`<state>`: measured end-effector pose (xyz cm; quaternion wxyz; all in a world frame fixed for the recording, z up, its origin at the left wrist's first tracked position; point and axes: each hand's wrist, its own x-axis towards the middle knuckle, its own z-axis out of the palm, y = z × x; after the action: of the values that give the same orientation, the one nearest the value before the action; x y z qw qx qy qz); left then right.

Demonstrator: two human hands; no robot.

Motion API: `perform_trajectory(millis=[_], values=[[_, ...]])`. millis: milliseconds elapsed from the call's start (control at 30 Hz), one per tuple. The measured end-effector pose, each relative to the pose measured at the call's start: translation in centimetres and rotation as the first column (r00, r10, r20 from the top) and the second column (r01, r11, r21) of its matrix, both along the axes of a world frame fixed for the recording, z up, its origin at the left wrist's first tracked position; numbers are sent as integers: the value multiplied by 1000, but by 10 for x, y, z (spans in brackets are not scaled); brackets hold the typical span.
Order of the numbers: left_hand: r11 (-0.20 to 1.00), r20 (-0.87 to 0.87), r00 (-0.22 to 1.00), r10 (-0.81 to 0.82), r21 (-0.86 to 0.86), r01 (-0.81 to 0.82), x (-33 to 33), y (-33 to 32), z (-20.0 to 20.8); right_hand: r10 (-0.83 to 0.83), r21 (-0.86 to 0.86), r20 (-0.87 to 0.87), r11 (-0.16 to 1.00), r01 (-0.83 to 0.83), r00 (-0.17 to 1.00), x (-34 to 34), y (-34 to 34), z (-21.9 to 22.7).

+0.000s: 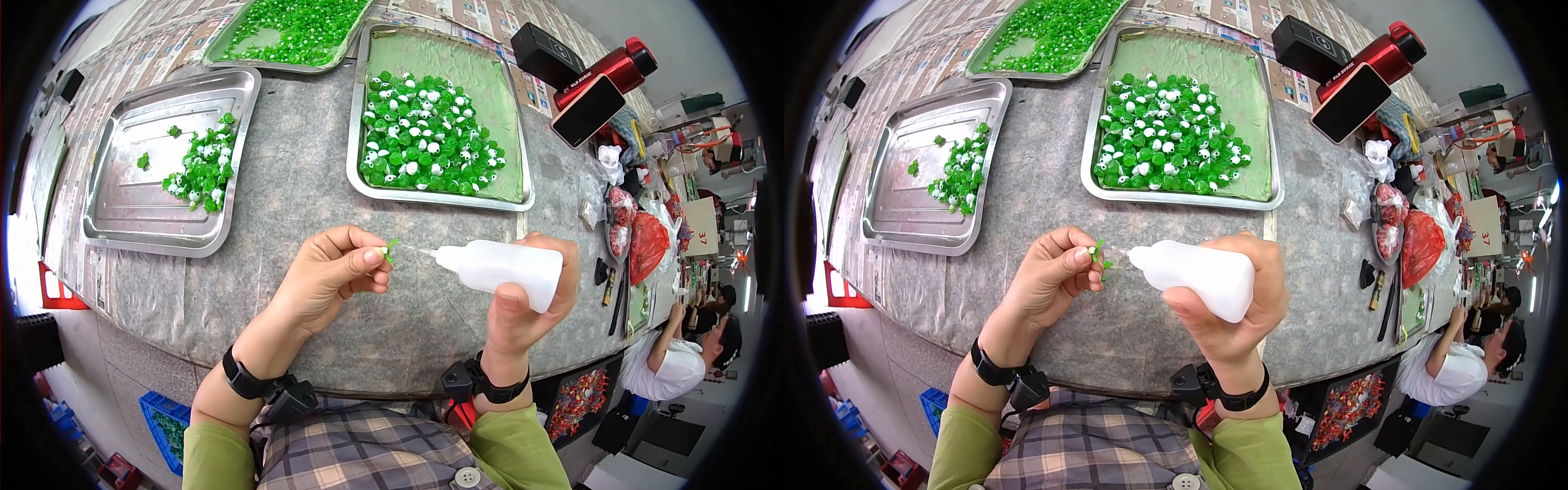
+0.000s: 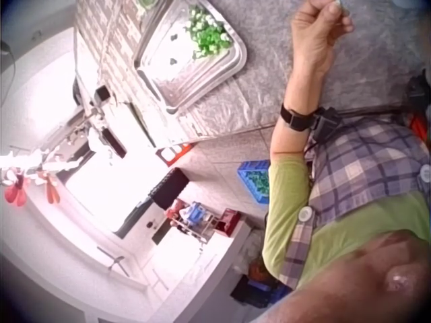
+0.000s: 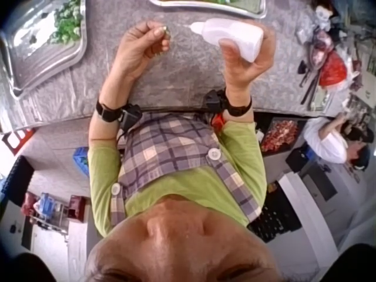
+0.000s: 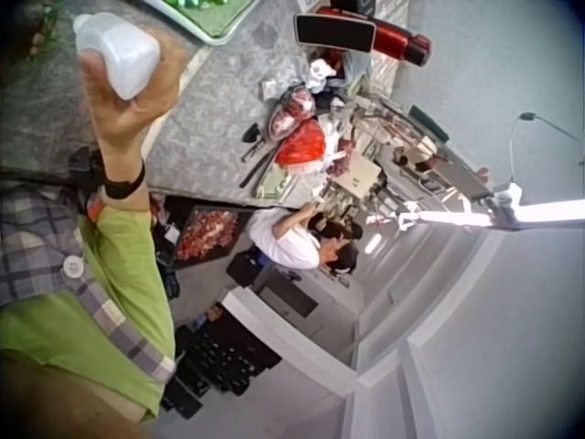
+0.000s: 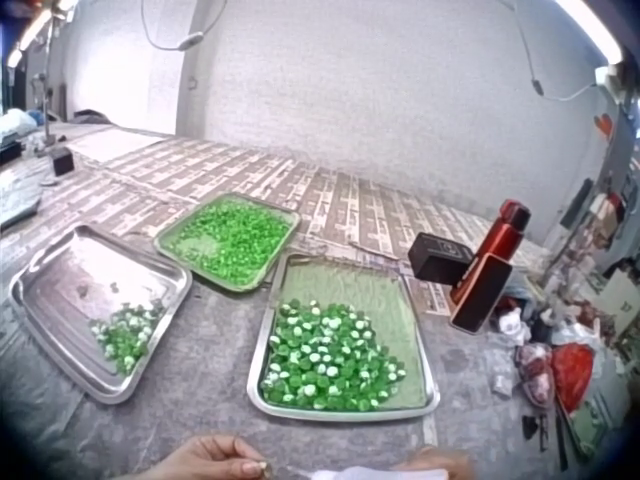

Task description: The person assembles toy frogs by applying glue from a bottle to a green plastic body and pressing a white eye piece onto it. The assembled frog is then placed onto a metal tray and the process is repeated.

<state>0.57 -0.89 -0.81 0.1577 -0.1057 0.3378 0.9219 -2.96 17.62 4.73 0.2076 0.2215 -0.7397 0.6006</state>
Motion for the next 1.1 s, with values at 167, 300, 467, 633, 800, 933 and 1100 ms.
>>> perform_trajectory(millis=[167, 300, 467, 633, 800, 933, 1100], values=[[1000, 3, 1000, 5, -18, -5, 0, 0, 1, 5, -57, -23, 998, -6, 1000, -1, 1, -2], [984, -53, 991, 121, -128, -127, 1, 1, 2, 14, -97, -19, 995, -16, 1000, 1, 0, -2], [970, -70, 985, 156, -180, -166, 1, 3, 4, -15, 3, -24, 1000, 15, 1000, 1, 2, -2], [966, -82, 982, 169, -183, -182, 1, 3, 4, -7, -36, 14, 999, 7, 1000, 0, 0, -6], [966, -87, 982, 168, -184, -182, 1, 3, 4, -22, -3, 33, 1000, 22, 999, 0, -1, -7], [975, -87, 986, 143, -161, -156, -1, 5, 5, -276, -110, 0, 955, 274, 961, -10, 20, -2], [965, -47, 979, 198, -168, -203, 2, 2, 4, -191, -152, 278, 959, 240, 941, -41, 67, 0]])
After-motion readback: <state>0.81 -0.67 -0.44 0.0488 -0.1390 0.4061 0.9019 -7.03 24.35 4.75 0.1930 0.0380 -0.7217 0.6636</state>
